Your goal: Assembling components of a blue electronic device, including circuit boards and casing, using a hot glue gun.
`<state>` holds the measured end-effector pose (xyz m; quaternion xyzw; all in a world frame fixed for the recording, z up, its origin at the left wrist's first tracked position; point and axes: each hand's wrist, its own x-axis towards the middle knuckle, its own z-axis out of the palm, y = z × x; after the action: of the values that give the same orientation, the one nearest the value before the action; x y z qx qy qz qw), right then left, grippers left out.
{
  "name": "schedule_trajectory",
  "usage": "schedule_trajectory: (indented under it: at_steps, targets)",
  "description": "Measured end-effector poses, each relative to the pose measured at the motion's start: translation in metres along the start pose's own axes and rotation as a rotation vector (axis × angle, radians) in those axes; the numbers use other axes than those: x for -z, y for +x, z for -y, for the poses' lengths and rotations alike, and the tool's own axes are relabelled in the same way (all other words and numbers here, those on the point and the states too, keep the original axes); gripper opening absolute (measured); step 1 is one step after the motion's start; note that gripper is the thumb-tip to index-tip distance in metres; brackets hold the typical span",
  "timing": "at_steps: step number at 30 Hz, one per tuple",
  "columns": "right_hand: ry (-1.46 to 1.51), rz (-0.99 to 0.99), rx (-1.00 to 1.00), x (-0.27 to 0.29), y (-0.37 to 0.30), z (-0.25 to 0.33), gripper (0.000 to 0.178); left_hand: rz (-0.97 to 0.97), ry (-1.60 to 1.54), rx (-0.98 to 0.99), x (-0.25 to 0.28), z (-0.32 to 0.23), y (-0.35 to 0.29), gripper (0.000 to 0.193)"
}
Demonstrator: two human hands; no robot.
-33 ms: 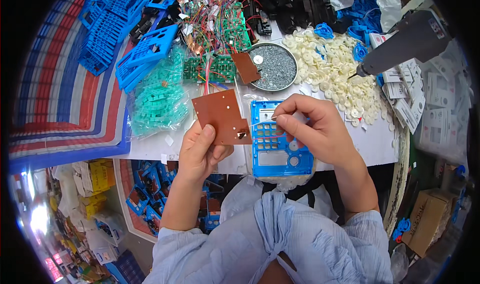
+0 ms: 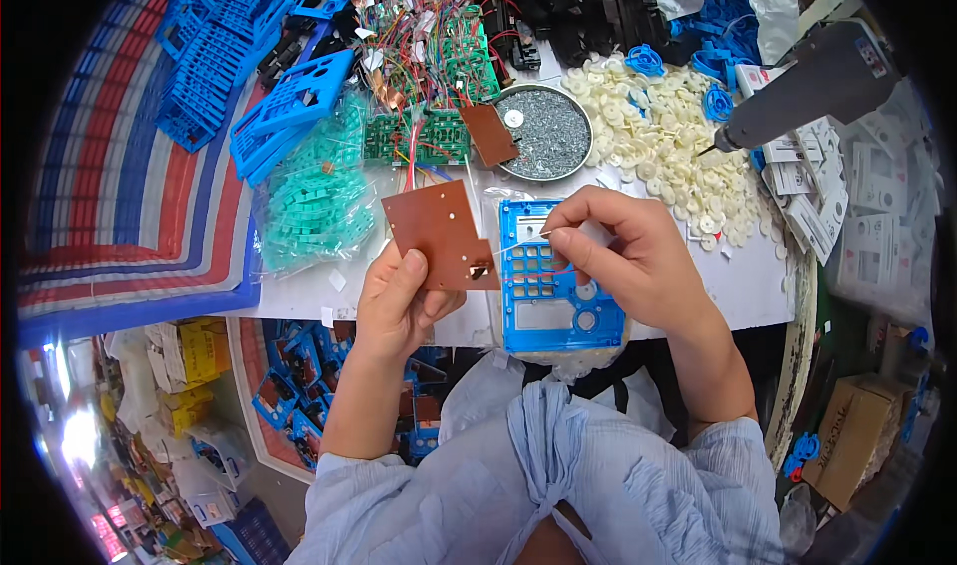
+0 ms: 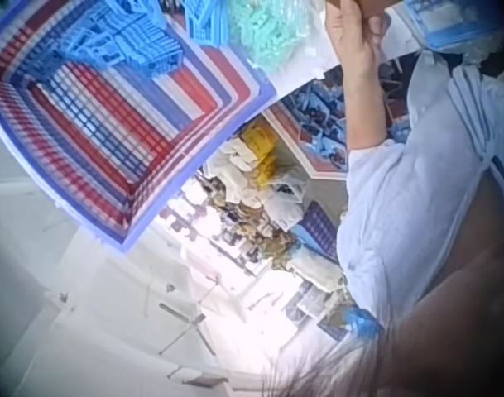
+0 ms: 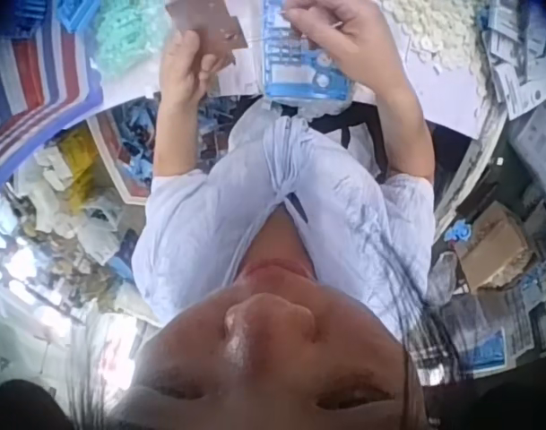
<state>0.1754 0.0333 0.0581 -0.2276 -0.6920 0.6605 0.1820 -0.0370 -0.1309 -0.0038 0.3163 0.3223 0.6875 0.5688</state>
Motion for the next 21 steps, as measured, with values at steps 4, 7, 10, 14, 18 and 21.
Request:
schedule_trajectory:
  at_steps: [4,7,10,14,18,21]
  targets:
    - [-0.066,-0.039,-0.002,-0.005,0.002,-0.001,0.013,-0.495,-0.037,0.048,-0.041,0.002,0.009,0.048]
    - [0.087,0.083,-0.085,-0.014,0.010,-0.015,0.016,-0.328,0.103,-0.037,-0.035,0.002,0.005,0.053]
    - [0.163,0.358,-0.163,-0.029,0.020,-0.027,0.019,-0.001,0.072,-0.072,-0.014,0.007,-0.008,0.057]
    - [-0.259,0.217,-0.099,-0.013,0.014,-0.013,0.029,-0.012,0.167,-0.125,-0.015,0.009,-0.011,0.051]
    - [0.141,0.117,0.141,-0.009,0.007,-0.016,0.024,-0.007,0.301,-0.090,-0.021,0.010,-0.013,0.048]
    - [0.340,0.154,0.277,-0.024,0.001,-0.028,0.018,0.029,0.322,-0.075,-0.023,0.018,-0.011,0.047]
